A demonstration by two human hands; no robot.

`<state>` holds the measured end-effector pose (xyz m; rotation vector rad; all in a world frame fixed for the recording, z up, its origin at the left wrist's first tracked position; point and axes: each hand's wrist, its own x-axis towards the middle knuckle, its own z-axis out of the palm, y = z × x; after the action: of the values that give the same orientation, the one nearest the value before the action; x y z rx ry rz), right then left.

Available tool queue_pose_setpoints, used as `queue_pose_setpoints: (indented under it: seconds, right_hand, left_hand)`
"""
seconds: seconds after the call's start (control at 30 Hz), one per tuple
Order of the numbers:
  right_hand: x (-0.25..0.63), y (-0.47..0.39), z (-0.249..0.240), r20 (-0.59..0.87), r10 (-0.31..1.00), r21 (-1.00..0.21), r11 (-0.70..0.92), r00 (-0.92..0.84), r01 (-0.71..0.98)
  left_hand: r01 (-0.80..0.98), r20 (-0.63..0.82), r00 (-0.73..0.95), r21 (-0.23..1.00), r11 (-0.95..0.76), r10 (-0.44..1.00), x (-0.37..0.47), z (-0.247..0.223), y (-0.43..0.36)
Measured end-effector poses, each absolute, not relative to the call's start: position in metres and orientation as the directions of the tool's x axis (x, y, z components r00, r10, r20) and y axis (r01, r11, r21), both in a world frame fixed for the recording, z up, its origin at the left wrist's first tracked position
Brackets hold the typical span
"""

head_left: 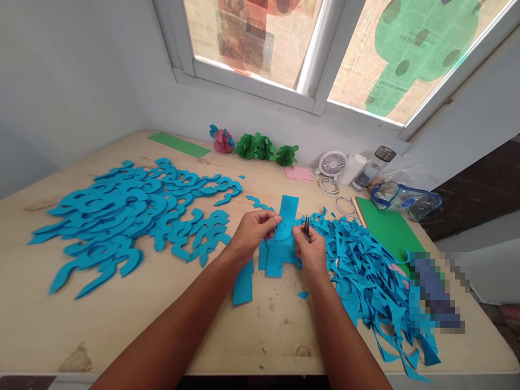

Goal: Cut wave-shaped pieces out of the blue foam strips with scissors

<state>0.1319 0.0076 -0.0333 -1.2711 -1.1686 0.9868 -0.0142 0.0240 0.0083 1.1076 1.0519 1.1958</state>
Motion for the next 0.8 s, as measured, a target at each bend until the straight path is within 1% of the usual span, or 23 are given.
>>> queue_pose_setpoints:
  seconds: [0.13, 0.23, 0.33, 0.47, 0.63, 0.8]
  right_hand:
    - [0.130, 0.006, -0.031, 0.051, 0.985, -0.999, 0.048, 0.166, 0.024]
    - [0.128, 0.004, -0.031, 0.017, 0.990, -1.000, 0.019, 0.143, -0.011]
    - [0.128, 0.003, -0.031, -0.008, 0.992, -0.999, -0.003, 0.122, -0.037]
    - [0.127, 0.003, -0.031, -0.005, 0.993, -0.999, 0.000, 0.117, -0.041]
    - [0.125, 0.001, -0.028, 0.004, 0.994, -1.000, 0.007, 0.113, -0.022]
    - [0.123, 0.000, -0.028, 0.010, 0.993, -0.999, 0.015, 0.116, -0.043]
  left_hand:
    - [-0.328, -0.102, 0.013, 0.939, 0.100, 0.995, -0.010, 0.002, 0.025]
    - [-0.414, -0.147, -0.012, 0.901, 0.128, 0.989, -0.007, -0.003, 0.026]
    - [-0.437, -0.151, -0.043, 0.892, 0.117, 0.988, -0.006, -0.004, 0.026]
    - [-0.432, -0.159, -0.078, 0.895, 0.110, 0.984, -0.007, -0.003, 0.026]
    - [-0.512, -0.183, -0.066, 0.850, 0.124, 0.981, -0.006, -0.002, 0.026]
    - [-0.529, -0.190, -0.064, 0.839, 0.128, 0.980, -0.005, -0.001, 0.024]
